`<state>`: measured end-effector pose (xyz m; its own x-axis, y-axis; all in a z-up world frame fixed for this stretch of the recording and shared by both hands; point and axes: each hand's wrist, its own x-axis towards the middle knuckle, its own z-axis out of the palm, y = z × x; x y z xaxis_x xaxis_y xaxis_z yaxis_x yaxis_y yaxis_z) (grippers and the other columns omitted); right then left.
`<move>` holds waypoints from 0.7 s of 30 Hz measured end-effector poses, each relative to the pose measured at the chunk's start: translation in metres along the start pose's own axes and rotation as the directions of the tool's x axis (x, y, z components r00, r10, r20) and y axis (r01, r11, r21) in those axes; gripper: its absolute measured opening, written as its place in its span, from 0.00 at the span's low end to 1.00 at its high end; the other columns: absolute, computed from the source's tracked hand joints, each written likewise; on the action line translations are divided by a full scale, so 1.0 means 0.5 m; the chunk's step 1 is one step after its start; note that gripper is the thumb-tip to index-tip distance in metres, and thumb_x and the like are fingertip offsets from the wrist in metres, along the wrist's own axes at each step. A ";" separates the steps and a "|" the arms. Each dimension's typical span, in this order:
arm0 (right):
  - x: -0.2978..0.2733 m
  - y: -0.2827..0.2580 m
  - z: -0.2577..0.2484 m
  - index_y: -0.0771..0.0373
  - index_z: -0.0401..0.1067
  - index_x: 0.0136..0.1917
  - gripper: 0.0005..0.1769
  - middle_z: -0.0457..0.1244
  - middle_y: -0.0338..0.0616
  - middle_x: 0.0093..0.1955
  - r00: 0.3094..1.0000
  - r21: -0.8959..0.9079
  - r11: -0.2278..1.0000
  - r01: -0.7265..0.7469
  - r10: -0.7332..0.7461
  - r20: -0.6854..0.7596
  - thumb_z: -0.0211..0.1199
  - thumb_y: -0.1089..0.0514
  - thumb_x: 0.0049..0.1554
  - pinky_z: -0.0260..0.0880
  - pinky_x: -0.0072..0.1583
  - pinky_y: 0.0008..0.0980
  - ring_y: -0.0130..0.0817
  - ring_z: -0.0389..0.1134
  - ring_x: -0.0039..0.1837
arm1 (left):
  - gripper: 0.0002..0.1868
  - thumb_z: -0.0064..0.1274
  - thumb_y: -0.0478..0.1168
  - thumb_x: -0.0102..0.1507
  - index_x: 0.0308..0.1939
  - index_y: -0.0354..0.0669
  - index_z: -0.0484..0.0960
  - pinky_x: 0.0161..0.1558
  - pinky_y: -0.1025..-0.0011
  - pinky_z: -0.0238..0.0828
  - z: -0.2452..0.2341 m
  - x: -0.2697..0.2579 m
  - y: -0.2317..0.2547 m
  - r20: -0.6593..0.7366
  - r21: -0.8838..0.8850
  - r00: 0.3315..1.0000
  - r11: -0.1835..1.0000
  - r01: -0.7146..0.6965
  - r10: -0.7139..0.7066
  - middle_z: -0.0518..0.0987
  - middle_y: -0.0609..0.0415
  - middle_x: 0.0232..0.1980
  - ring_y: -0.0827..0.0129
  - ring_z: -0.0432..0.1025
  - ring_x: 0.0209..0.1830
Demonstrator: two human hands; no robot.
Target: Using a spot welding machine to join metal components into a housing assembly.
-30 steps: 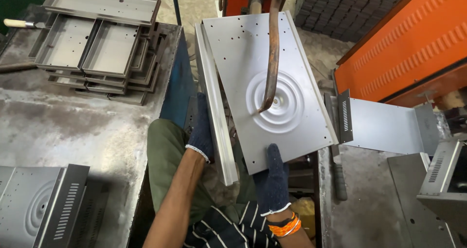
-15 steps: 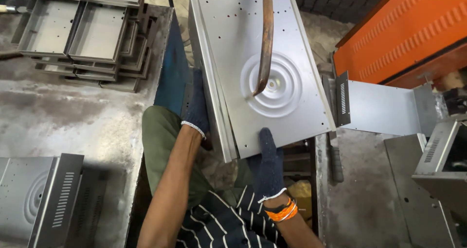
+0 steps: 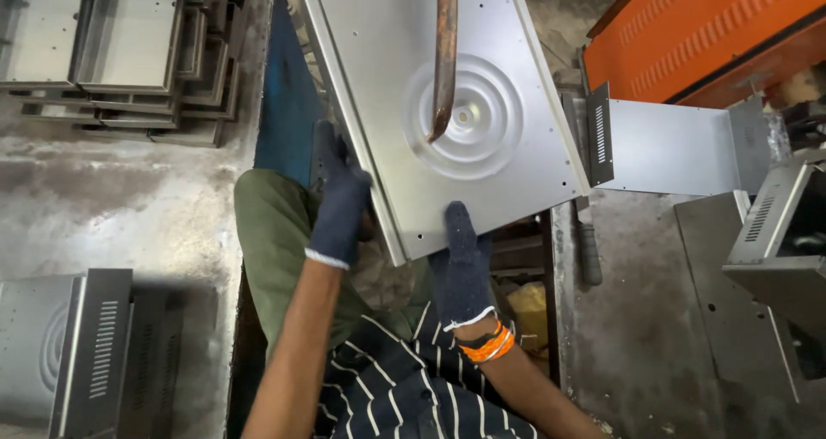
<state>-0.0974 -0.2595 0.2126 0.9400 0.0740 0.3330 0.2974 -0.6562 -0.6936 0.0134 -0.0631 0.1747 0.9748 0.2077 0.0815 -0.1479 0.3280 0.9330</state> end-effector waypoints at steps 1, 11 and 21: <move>-0.003 0.009 0.005 0.67 0.55 0.78 0.43 0.55 0.56 0.78 1.000 -0.108 0.994 0.028 -0.028 0.006 0.58 0.75 0.50 0.53 0.75 0.44 0.47 0.55 0.77 | 0.59 0.66 0.38 0.65 0.84 0.41 0.34 0.76 0.62 0.54 0.000 -0.021 -0.014 0.120 0.236 0.942 0.913 -0.334 0.313 0.50 0.42 0.84 0.57 0.52 0.81; -0.013 0.036 0.032 0.64 0.55 0.82 0.31 0.54 0.50 0.82 0.967 0.729 0.650 -0.215 0.246 0.067 0.48 0.72 0.67 0.53 0.80 0.40 0.39 0.55 0.81 | 0.54 0.66 0.32 0.60 0.83 0.39 0.48 0.71 0.66 0.67 0.116 -0.065 0.147 -0.109 0.012 0.993 0.999 -0.036 0.037 0.58 0.46 0.82 0.63 0.61 0.77; -0.014 0.297 -0.104 0.55 0.54 0.79 0.29 0.50 0.44 0.81 0.925 -0.583 0.723 0.371 -0.237 0.296 0.49 0.56 0.66 0.56 0.78 0.41 0.42 0.54 0.80 | 0.49 0.61 0.29 0.57 0.80 0.36 0.53 0.65 0.64 0.72 0.126 -0.065 0.216 -0.075 -0.282 0.996 0.959 0.033 -0.056 0.70 0.42 0.73 0.59 0.71 0.67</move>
<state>-0.0687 -0.3965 0.1405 0.8487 0.4462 0.2839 0.4667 -0.8844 -0.0054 -0.0236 -0.0922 0.2950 0.9664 0.2571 0.0025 -0.1567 0.5814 0.7984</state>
